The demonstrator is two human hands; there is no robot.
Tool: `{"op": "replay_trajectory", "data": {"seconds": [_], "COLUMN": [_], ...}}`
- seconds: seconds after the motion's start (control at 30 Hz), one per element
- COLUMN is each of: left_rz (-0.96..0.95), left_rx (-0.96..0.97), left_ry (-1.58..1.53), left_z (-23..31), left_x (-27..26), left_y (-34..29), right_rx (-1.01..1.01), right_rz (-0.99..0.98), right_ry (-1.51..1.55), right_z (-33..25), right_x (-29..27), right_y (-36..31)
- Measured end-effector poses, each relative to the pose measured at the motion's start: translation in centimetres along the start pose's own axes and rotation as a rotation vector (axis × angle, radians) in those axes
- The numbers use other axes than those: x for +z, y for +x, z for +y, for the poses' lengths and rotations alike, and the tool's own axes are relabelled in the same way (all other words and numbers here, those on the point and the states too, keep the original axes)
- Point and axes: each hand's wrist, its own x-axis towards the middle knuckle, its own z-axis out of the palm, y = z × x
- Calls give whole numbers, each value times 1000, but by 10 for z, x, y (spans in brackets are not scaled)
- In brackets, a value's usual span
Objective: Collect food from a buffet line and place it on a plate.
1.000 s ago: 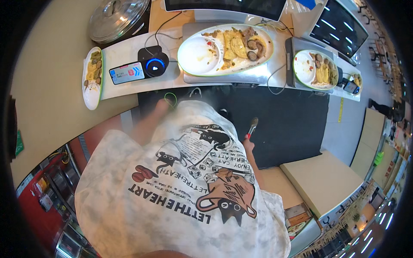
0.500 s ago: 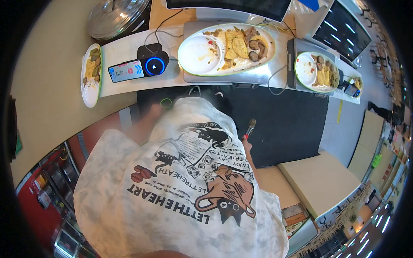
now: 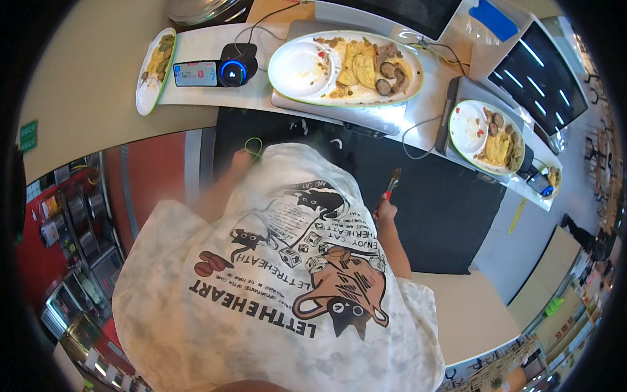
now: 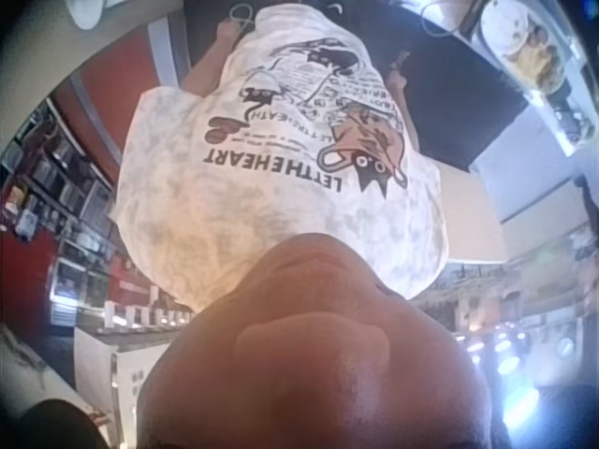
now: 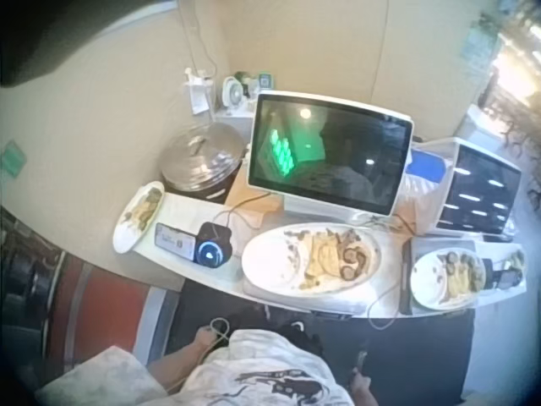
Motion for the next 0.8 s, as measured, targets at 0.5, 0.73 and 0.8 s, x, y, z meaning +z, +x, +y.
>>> {"op": "replay_trajectory", "data": {"seconds": [0.5, 0.73, 0.8], "left_rz": [-84, -84, -67], "left_rx": [133, 182, 181], "left_ry": [259, 250, 227], "left_z": [-34, -22, -23], "left_x": [-3, -5, -7], "left_y": [3, 5, 5], "right_rx": [153, 113, 167], "right_rz": [4, 11, 67], "right_ry": [59, -70, -1], "right_z": [-25, -17, -20], "right_x": [0, 8, 9], "right_y": [-17, -25, -28]}}
